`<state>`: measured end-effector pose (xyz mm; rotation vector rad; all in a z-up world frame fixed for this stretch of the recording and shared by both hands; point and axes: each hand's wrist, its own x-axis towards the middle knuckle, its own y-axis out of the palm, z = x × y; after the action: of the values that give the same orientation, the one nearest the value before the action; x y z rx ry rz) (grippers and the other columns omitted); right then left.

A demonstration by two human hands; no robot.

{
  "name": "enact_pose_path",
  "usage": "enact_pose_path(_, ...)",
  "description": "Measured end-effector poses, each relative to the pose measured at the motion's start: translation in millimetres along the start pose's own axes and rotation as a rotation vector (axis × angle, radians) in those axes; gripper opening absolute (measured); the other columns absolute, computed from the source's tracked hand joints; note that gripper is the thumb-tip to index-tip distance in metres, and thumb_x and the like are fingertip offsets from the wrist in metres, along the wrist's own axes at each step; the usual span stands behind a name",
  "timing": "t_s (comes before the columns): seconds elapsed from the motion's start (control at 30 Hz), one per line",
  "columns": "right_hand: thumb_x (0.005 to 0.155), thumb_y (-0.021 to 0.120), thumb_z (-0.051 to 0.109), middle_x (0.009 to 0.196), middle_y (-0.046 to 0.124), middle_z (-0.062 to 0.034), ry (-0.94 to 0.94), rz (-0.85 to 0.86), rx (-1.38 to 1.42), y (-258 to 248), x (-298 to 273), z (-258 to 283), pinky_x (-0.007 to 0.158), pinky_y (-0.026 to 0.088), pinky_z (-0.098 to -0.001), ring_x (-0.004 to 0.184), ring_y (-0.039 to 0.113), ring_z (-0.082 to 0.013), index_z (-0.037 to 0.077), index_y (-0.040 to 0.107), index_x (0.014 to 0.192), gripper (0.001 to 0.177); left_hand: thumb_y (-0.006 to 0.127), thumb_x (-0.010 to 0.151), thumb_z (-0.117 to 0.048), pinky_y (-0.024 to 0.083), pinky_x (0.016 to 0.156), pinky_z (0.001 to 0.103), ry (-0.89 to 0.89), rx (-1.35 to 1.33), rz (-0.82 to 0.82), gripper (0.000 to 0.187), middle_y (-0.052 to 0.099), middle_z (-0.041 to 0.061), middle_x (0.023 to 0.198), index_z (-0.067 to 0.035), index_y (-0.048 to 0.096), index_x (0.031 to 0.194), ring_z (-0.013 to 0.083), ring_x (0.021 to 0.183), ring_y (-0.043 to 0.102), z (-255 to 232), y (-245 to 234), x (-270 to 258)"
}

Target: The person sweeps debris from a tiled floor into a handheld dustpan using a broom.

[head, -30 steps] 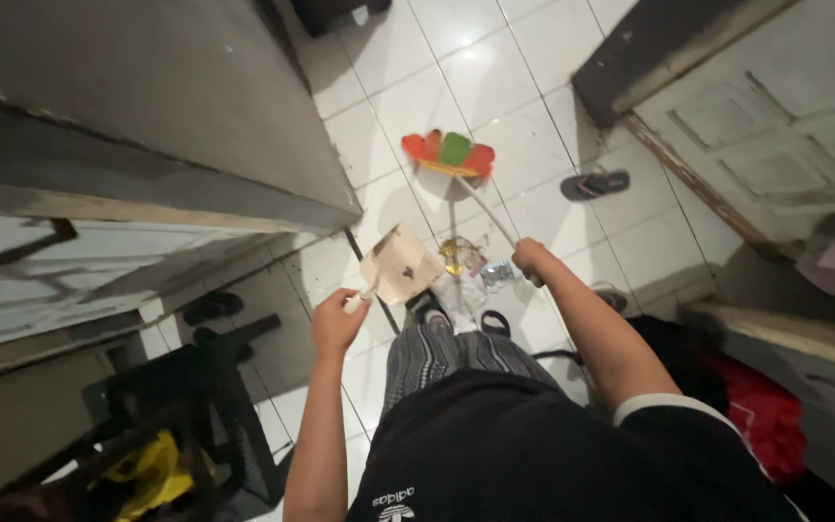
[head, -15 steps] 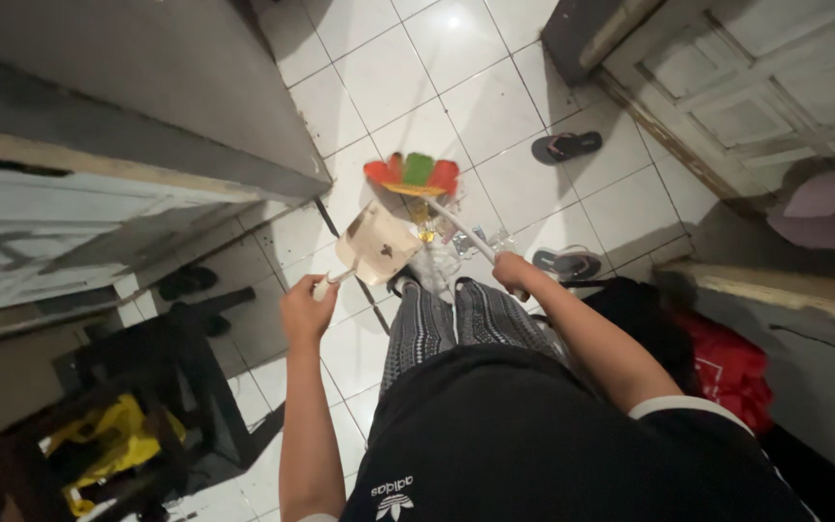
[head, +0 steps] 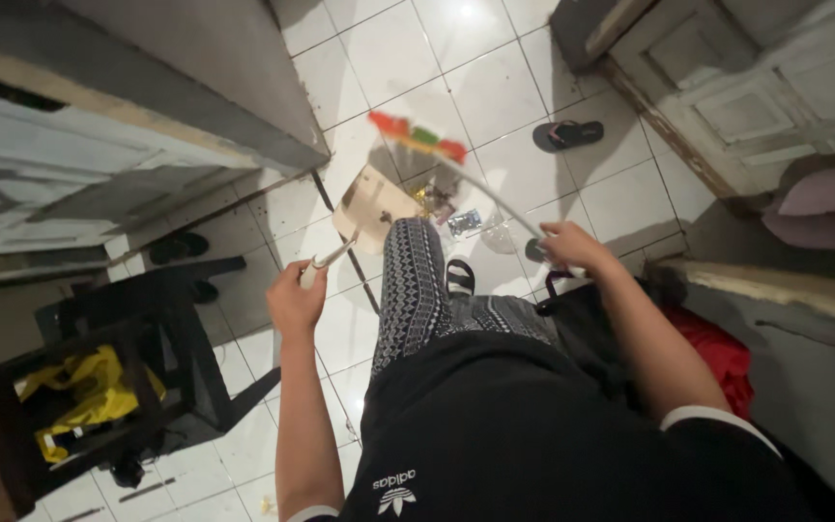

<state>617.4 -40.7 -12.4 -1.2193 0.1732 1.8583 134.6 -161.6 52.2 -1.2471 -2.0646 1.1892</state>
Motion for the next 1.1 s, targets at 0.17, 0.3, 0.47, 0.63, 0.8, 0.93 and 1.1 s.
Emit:
enact_pose_path(0.17,0.091,0.062,0.016,0.067,0.067,-0.0115,-0.071,-0.059,-0.069,-18.9,29.1,-15.4,0.047,0.049,-0.0365,0.050,0.060,-0.0233,-0.003,0.052,0.140,0.053,0.083,0.080,-0.033,0.057,0.075,0.043,0.065,-0.050,-0.093,0.029,0.075,0.016,0.091,-0.011,0.078,0.099,0.0367,0.084,0.072,8.7,-1.0,-8.3)
enact_pose_path(0.3,0.094,0.059,0.013,0.064,0.059,-0.0122,-0.063,-0.085,-0.032,-23.6,60.2,-20.3,0.046,0.048,-0.0380,0.052,0.059,-0.0215,-0.007,0.062,0.100,0.021,0.083,0.081,-0.032,0.057,0.075,0.043,0.060,-0.048,-0.066,0.029,0.075,0.016,0.093,-0.012,0.078,0.100,0.0364,0.086,0.072,14.2,-1.4,-14.9)
enact_pose_path(0.47,0.092,0.061,0.011,0.063,0.059,-0.0111,-0.040,-0.078,0.017,0.0,97.3,-31.2,0.048,0.046,-0.0382,0.052,0.059,-0.0218,-0.002,0.061,0.096,0.014,0.084,0.080,-0.033,0.056,0.074,0.044,0.060,-0.015,-0.048,0.029,0.075,0.016,0.092,-0.012,0.078,0.099,0.0370,0.086,0.072,24.4,-7.3,-24.6)
enact_pose_path(0.63,0.070,0.072,0.012,0.074,0.067,-0.0186,-0.129,-0.011,-0.395,66.9,107.4,-41.2,0.059,0.054,-0.0411,0.063,0.066,-0.0315,-0.003,0.071,0.081,0.019,0.082,0.079,-0.033,0.057,0.074,0.043,0.045,-0.037,0.006,0.028,0.076,0.014,0.091,-0.012,0.077,0.098,0.0350,0.084,0.073,44.7,-10.0,-40.4)
enact_pose_path(0.8,0.064,0.073,0.012,0.082,0.072,-0.0237,-0.317,0.058,-0.758,131.6,85.8,-45.2,0.067,0.060,-0.0456,0.072,0.072,-0.0376,-0.002,0.075,0.073,0.017,0.082,0.079,-0.035,0.057,0.074,0.043,0.024,0.006,0.098,0.030,0.076,0.014,0.094,-0.013,0.078,0.099,0.0345,0.086,0.073,77.7,-12.8,-49.2)
enact_pose_path(0.93,0.084,0.060,0.013,0.070,0.073,-0.0246,-0.029,0.093,-0.282,182.3,71.4,-35.9,0.062,0.062,-0.0483,0.067,0.078,-0.0395,-0.006,0.073,0.069,0.027,0.081,0.079,-0.037,0.056,0.076,0.043,-0.011,0.044,0.199,0.030,0.077,0.011,0.095,-0.014,0.078,0.099,0.0336,0.088,0.073,106.4,-22.6,-54.5)
enact_pose_path(1.1,0.060,0.077,0.017,0.074,0.071,-0.0191,-0.564,0.178,-1.129,228.4,51.5,-28.8,0.068,0.059,-0.0436,0.072,0.072,-0.0371,0.005,0.079,0.067,0.014,0.081,0.079,-0.037,0.057,0.076,0.043,0.054,0.009,0.202,0.032,0.077,0.012,0.095,-0.013,0.077,0.100,0.0338,0.089,0.073,143.8,-44.1,-59.9)
